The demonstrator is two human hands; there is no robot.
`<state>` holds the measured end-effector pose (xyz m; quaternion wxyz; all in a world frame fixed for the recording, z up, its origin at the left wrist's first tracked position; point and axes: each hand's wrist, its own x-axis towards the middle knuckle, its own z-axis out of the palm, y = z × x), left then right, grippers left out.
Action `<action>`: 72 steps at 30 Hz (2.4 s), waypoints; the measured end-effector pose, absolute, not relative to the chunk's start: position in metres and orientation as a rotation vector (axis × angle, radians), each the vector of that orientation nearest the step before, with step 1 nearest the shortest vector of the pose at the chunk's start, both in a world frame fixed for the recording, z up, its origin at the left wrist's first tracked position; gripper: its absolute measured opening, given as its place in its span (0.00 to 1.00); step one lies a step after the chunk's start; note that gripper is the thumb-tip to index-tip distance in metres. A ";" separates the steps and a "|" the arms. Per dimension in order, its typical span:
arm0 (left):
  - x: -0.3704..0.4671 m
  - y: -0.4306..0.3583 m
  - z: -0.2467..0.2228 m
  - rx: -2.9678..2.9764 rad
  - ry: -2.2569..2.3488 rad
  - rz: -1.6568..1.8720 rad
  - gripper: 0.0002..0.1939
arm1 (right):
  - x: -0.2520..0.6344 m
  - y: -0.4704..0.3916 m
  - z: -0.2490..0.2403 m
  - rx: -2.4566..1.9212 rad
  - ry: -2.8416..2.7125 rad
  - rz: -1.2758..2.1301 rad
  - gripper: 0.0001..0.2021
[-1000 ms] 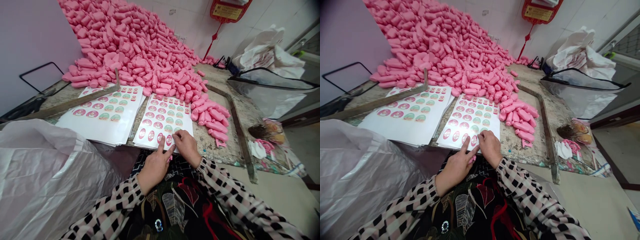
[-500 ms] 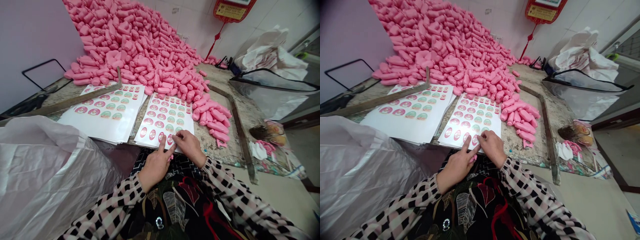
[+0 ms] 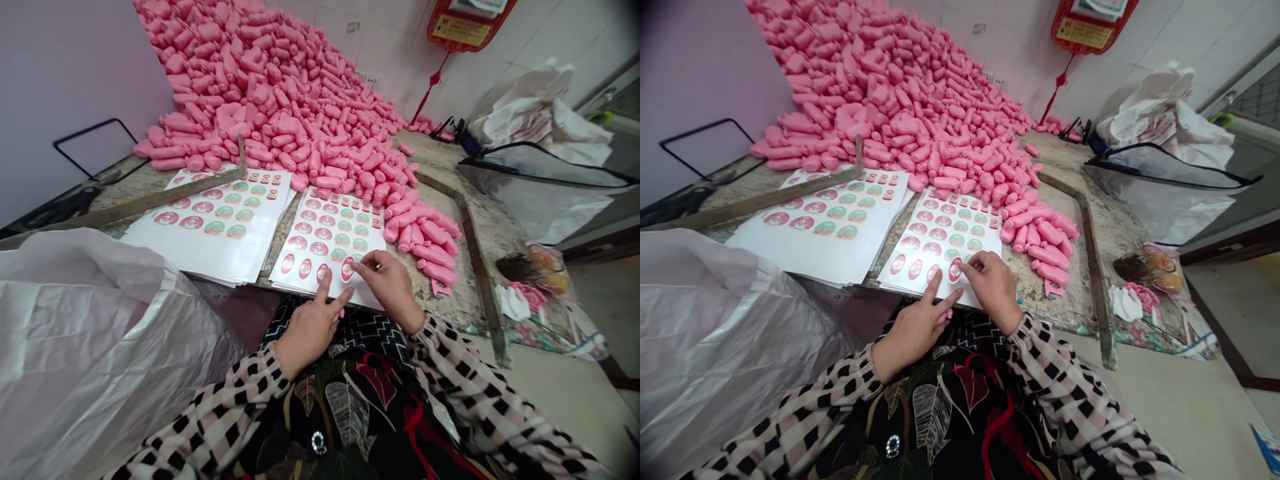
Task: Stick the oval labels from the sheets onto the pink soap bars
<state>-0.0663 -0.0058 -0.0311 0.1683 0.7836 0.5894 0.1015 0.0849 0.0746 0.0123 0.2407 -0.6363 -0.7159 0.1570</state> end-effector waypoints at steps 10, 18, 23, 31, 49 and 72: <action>-0.095 -0.017 -0.002 1.035 1.125 1.089 0.28 | 0.081 0.063 0.024 -1.433 -1.649 0.922 0.16; -0.086 0.007 0.013 0.182 0.757 1.235 0.22 | 0.053 0.029 0.029 -1.340 -1.798 1.023 0.14; -0.083 0.006 0.009 0.235 0.721 1.229 0.24 | 0.054 0.027 0.027 -1.365 -1.827 1.008 0.12; -0.080 0.006 0.005 0.272 0.742 1.244 0.24 | 0.051 0.027 0.024 -1.348 -1.821 1.020 0.13; -0.077 0.006 0.002 0.317 0.773 1.258 0.23 | 0.054 0.029 0.018 -1.356 -1.868 1.018 0.13; -0.075 0.001 0.004 0.327 0.770 1.214 0.19 | 0.055 0.027 0.022 -1.532 -2.013 0.804 0.17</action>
